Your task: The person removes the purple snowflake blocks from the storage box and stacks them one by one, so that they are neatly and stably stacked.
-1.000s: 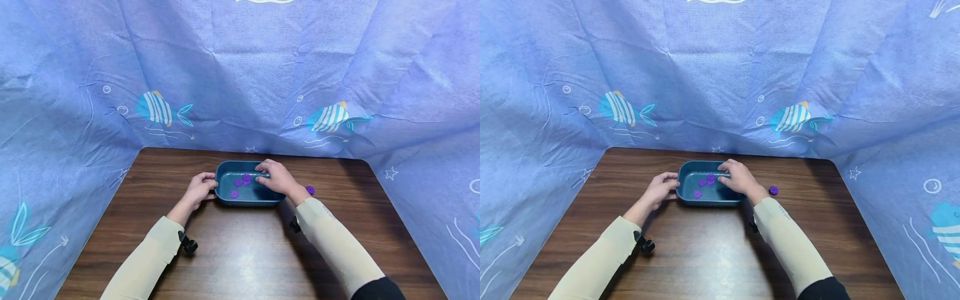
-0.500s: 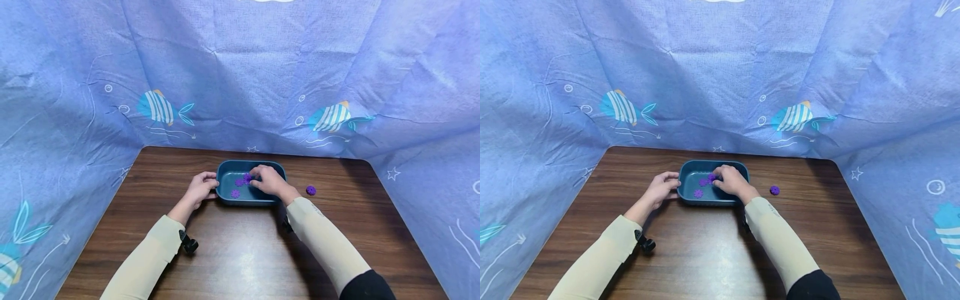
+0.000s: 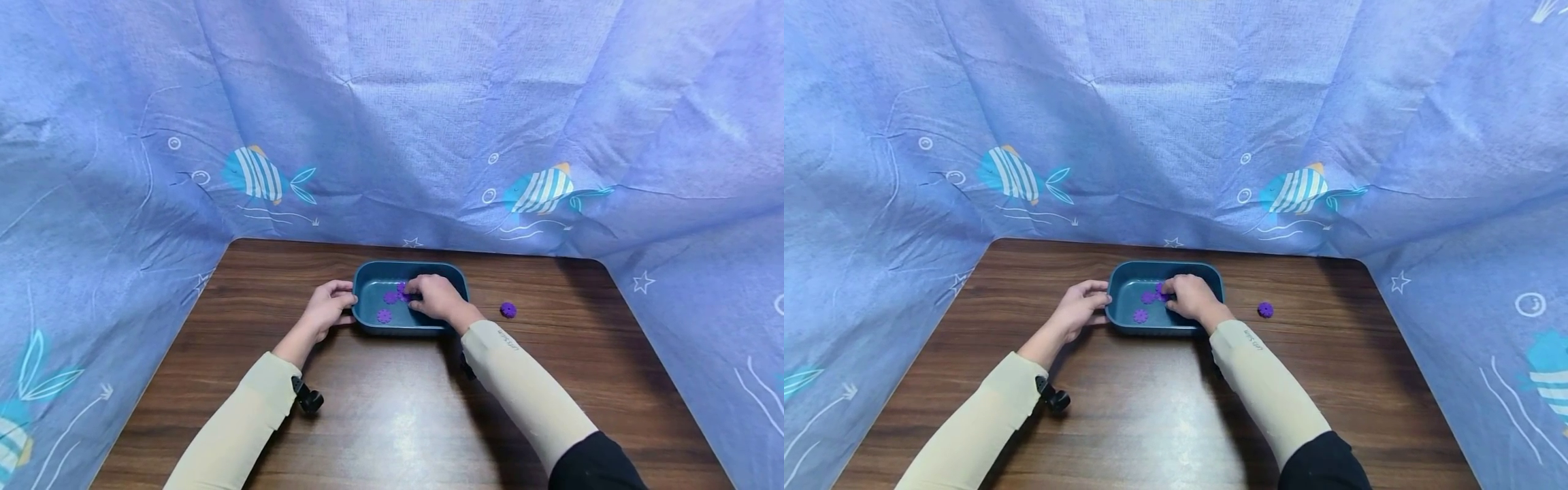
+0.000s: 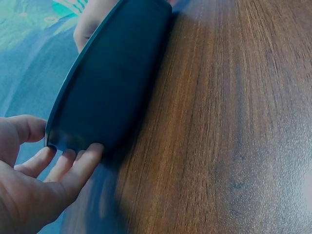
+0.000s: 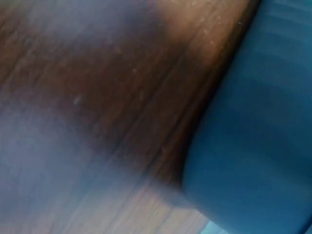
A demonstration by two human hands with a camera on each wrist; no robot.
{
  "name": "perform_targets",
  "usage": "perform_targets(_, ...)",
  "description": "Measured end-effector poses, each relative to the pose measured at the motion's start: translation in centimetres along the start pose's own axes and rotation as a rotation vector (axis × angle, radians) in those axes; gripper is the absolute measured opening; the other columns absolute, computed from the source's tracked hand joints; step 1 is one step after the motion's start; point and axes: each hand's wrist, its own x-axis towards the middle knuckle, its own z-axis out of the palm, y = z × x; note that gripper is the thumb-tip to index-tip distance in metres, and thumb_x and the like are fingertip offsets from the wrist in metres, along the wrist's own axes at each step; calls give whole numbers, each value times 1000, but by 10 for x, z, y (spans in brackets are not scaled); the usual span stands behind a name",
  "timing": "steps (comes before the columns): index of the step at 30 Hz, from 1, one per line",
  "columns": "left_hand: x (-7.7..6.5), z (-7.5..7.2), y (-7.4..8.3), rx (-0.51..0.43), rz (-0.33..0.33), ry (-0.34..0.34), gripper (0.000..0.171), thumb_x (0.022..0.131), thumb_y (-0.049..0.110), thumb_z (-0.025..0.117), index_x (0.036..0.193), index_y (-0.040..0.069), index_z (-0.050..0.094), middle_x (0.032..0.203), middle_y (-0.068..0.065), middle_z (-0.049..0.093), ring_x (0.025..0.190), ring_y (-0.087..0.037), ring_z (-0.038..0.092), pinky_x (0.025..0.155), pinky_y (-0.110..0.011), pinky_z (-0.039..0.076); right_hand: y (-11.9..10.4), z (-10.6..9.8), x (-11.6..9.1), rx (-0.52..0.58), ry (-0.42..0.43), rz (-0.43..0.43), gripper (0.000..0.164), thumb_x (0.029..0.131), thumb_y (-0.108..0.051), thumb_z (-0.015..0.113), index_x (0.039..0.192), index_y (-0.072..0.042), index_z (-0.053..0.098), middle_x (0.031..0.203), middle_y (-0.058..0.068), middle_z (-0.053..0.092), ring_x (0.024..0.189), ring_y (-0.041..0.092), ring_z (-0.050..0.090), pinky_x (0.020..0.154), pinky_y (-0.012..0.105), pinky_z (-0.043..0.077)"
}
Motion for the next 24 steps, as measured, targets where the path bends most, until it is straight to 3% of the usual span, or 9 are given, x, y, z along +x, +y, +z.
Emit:
perform_targets(7, 1, 0, -1, -4, 4, -6, 41, 99, 3, 61, 138, -3, 54, 133, -29, 59, 99, -25, 68, 82, -44, 64, -4, -2, 2, -77, -15, -34, 25, 93, -19, 78, 118, -16, 78, 118, 3, 73, 112, 22, 66, 103, 42, 55)
perform_targets(24, 0, -1, -1, -6, 0, -9, 43, 98, 3, 62, 140, -3, 53, 130, -26, 59, 96, -21, 68, 82, -45, 64, -6, -1, 4, -59, -29, -40, 13, 93, -18, 78, 106, -17, 80, 109, 0, 72, 103, 19, 65, 99, 40, 56)
